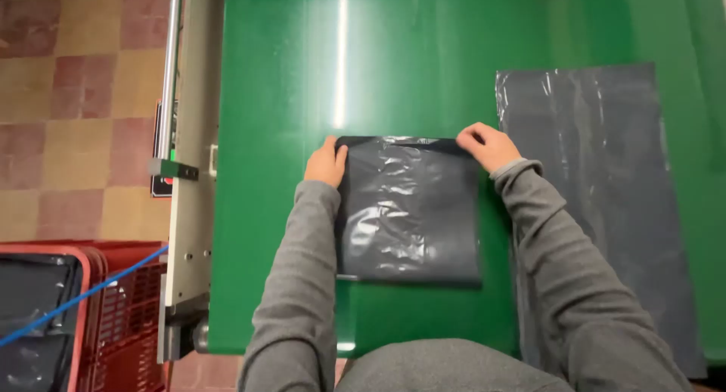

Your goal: The recorder takes black plastic bags from a conveyor belt, folds them neatly, and places them into a red collection crate.

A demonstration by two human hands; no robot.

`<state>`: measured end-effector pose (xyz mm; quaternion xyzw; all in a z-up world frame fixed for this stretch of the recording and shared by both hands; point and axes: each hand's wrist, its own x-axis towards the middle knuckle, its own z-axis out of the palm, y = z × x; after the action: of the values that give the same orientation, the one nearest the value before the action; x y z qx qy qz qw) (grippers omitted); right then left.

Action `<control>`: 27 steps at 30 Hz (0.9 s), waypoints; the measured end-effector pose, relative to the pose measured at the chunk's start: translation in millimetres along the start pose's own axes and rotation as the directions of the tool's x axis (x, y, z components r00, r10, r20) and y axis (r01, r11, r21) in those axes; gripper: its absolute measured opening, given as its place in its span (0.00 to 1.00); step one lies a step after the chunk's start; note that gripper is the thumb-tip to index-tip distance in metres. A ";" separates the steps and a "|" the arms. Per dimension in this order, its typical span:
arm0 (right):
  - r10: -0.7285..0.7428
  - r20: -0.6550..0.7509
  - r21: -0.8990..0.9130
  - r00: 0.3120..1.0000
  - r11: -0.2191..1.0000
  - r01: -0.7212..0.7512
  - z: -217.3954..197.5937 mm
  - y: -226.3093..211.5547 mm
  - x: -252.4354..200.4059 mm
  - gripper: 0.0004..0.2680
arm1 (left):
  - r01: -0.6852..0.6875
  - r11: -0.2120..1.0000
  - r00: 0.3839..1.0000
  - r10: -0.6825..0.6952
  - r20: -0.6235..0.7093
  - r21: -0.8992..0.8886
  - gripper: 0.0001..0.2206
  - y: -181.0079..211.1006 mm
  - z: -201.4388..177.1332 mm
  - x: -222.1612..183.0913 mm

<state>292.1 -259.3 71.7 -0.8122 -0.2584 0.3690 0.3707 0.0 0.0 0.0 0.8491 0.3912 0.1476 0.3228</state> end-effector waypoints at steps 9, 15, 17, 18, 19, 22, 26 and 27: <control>-0.171 0.165 -0.763 0.971 0.602 0.235 35.9 -28.4 22.0 0.17 | -0.170 0.956 0.975 0.199 -0.103 0.241 0.15 108.1 -67.7 -66.3; -0.568 -0.034 -0.599 0.822 0.670 0.438 62.5 -72.5 -85.3 0.11 | 0.429 0.402 0.863 0.082 0.499 -0.809 0.32 36.9 24.7 -128.9; -0.688 -0.037 -0.615 0.725 0.588 0.526 67.5 -80.4 -153.7 0.11 | 0.590 0.118 0.796 0.082 0.600 -0.799 0.40 16.1 -8.9 -131.9; -0.797 -0.030 -0.628 0.603 0.485 0.609 71.3 -85.3 -188.7 0.11 | 0.692 -0.171 0.721 0.107 0.685 -0.701 0.50 5.2 -25.4 -132.7; -0.796 -0.026 -0.634 0.605 0.481 0.606 83.7 -66.2 -207.0 0.11 | 0.692 -0.176 0.720 0.114 0.684 -0.700 0.50 -7.3 -30.2 -138.8; -0.806 -0.021 -0.681 0.591 0.444 0.582 116.7 -17.8 -246.8 0.12 | 0.684 -0.354 0.692 0.037 0.721 -0.638 0.52 -37.3 -39.5 -150.0; -0.802 -0.083 -0.733 0.592 0.451 0.508 144.3 9.9 -266.2 0.09 | 0.573 -0.065 0.813 0.173 0.556 -0.817 0.45 -38.8 -51.5 -176.0; -0.801 -0.117 -0.752 0.588 0.458 0.474 147.9 12.0 -265.3 0.09 | 0.465 0.063 0.870 0.152 0.469 -0.883 0.40 -33.8 -58.3 -180.2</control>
<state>19.3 -389.5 103.4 -0.7817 -0.5681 -0.1219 0.2268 -165.8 -95.3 21.5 0.3593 0.1934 0.1358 0.9028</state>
